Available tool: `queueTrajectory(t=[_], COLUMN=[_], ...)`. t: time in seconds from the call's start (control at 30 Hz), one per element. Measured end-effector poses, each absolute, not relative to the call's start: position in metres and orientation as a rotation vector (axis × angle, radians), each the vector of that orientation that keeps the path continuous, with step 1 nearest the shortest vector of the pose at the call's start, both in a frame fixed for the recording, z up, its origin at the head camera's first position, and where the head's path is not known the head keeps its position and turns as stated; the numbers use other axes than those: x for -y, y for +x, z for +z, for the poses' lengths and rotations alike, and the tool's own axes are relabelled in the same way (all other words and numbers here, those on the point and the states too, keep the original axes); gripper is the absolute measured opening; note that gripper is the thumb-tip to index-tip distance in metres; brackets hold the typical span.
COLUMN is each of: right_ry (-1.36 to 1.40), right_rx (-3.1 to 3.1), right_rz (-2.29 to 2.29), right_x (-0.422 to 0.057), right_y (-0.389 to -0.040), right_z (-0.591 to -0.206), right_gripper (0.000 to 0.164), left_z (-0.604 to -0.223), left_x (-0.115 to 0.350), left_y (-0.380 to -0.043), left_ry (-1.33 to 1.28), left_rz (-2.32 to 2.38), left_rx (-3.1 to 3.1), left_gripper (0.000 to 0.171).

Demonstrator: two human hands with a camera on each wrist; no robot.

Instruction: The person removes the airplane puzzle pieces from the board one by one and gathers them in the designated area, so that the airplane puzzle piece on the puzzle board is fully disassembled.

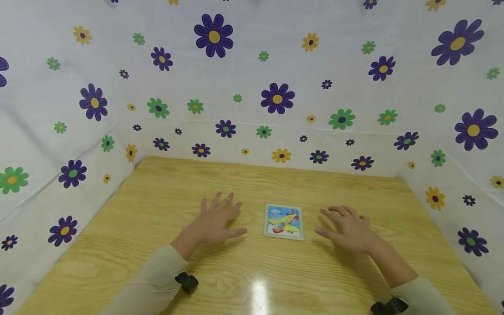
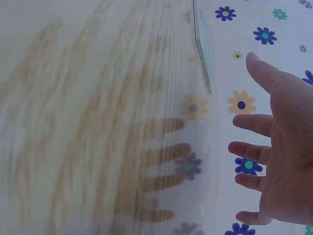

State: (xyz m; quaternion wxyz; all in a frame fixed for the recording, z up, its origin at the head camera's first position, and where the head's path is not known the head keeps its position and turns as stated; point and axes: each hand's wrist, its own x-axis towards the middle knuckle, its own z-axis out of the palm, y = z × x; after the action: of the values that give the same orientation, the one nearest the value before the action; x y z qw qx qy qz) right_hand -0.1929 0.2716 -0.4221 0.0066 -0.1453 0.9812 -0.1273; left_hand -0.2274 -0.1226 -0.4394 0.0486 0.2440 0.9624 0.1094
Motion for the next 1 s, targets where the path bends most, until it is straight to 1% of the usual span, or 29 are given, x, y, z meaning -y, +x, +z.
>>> queueTrajectory(t=[0.33, 0.57, 0.8, 1.0], right_ry=[-0.522, -0.55, -0.592, -0.594], right_rx=[-3.044, -2.872, -2.773, -2.7], right_rz=[-0.617, -0.893, -1.0, -1.068], right_x=[-0.249, -0.233, -0.215, -0.201], right_y=[-0.209, -0.223, -0.238, -0.248], right_z=[-0.428, -0.427, -0.432, -0.44], right_gripper=[0.059, 0.053, 0.044, 0.041], left_z=[-0.44, -0.447, -0.449, -0.451], left_x=[0.091, 0.081, 0.071, 0.06], left_y=[-0.237, -0.24, -0.24, -0.243], left_ry=[0.821, 0.864, 0.895, 0.911], left_rz=[0.437, 0.582, 0.691, 0.785], left_rx=[-2.869, -2.803, -2.733, -2.611], left_gripper=[0.082, 0.074, 0.07, 0.069])
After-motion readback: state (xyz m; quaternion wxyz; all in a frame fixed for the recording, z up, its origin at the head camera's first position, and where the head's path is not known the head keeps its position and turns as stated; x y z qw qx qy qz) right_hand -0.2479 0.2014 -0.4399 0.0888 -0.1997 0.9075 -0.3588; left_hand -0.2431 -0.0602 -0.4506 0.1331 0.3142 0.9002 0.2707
